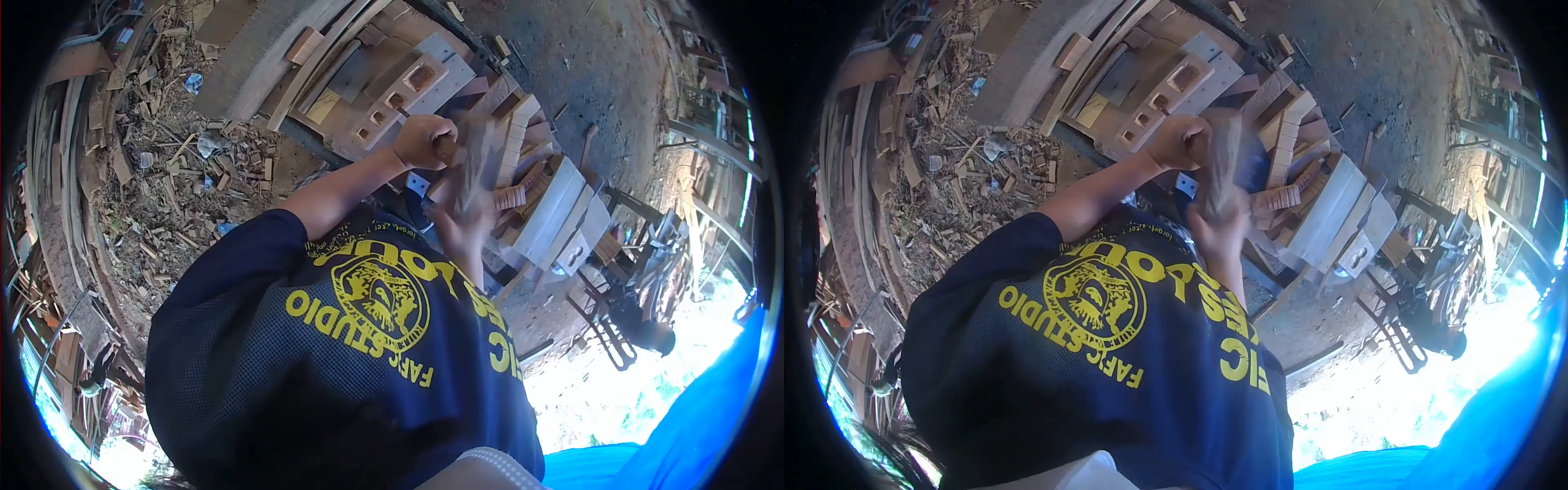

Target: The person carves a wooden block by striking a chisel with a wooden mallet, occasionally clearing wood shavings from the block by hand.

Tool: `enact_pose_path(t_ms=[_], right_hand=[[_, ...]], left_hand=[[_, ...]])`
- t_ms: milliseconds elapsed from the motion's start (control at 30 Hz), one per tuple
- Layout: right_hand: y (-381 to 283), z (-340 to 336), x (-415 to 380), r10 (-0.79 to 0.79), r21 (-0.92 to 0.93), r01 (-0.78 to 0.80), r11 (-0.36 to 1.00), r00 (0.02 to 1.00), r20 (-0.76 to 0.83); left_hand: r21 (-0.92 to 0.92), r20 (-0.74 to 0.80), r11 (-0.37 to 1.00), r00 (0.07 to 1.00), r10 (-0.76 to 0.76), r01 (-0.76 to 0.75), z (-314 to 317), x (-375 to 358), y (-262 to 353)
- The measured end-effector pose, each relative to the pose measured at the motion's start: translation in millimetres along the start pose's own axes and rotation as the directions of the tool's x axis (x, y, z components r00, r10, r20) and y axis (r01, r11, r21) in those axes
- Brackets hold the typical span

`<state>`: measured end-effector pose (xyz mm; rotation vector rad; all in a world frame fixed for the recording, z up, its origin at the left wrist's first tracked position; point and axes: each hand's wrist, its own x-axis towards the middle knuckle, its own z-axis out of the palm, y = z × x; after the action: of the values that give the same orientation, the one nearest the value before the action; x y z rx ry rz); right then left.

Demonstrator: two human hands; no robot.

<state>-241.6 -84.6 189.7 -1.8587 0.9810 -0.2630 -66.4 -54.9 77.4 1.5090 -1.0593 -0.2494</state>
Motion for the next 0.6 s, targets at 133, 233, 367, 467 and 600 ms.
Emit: enact_pose_path(t_ms=[133,233,367,467,600], right_hand=[[-6,10,4,0.034,0.079,-0.035,0.996,0.999,0.015],[-30,-5,-1,0.027,-0.056,-0.027,0.998,1.0,-0.003],[-21,-36,-12,-0.397,0.154,0.407,0.9,0.913,-0.092],[-23,-6,-2,-0.525,0.419,0.698,0.581,0.714,-0.463],[-9,1,-12,0.09,-0.158,-0.079,0.984,0.994,0.06]], left_hand=[[-0.1,-0.015,0.995,0.999,-0.029,0.027,1,-9,-13],[-0.042,-0.051,0.999,0.998,0.033,-0.035,0,-6,-9],[-0.02,0.01,1.0,1.0,0.003,-0.003,-10,-2,3],[0.002,0.057,1.0,0.998,0.019,-0.019,-10,-4,1],[-0.064,0.027,0.989,0.99,0.137,-0.135,2,-10,-13]])
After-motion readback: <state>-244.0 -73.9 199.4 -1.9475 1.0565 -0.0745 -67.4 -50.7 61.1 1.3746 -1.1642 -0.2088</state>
